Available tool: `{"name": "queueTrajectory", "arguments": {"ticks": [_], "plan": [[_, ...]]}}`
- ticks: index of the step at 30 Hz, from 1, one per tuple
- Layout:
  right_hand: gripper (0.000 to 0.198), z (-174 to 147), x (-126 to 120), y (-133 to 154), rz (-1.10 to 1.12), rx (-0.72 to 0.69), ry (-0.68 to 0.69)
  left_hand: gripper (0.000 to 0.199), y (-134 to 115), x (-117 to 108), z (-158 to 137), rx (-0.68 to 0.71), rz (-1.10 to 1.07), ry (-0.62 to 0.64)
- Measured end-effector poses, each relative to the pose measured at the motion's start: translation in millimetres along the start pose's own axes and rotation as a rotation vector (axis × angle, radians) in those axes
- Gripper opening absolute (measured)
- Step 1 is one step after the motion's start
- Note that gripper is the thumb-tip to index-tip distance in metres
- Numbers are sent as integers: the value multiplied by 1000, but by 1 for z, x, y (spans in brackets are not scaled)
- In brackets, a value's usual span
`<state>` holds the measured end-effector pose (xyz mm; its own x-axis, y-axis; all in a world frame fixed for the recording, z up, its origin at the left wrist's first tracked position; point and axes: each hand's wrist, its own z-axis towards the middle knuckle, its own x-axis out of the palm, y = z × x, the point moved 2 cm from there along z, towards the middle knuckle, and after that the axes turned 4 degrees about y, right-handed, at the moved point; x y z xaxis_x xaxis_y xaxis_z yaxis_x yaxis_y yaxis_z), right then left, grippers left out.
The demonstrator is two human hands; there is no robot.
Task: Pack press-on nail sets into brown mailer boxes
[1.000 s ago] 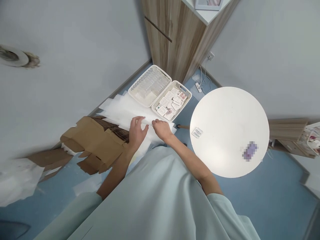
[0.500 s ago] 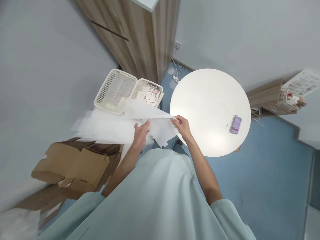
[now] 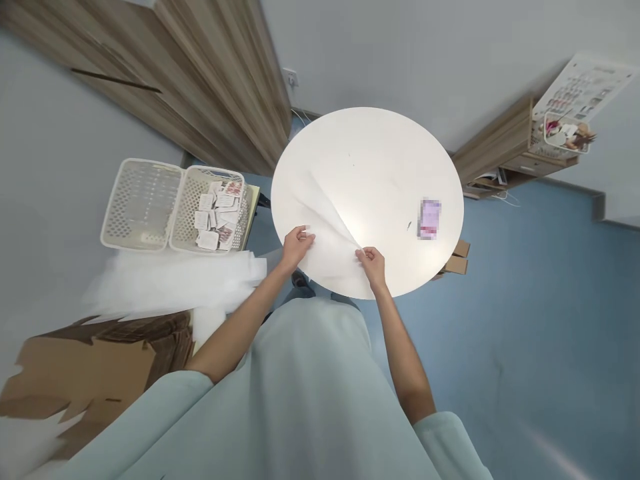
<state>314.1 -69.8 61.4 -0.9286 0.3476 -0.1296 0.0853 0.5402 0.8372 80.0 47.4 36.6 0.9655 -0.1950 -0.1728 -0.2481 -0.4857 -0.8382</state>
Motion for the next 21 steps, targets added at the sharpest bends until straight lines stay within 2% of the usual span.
{"name": "queueTrajectory", "arguments": {"ticks": [6,10,13,16,21], "plan": [[45,23,-43,-45,-165,85,21,43,13,54,12,-32,309,-18],[44,34,-53,-56,-323,130,51,61,23,72,-2,-32,559,34],[44,40,-57,-57,-442,111,60,64,29,80,-15,-63,698,50],[35,43,-60,-57,-507,64,86,61,28,82,-21,-72,757,22],[25,47,-66,-57,-522,39,60,61,19,70,-20,9,822,57]]}}
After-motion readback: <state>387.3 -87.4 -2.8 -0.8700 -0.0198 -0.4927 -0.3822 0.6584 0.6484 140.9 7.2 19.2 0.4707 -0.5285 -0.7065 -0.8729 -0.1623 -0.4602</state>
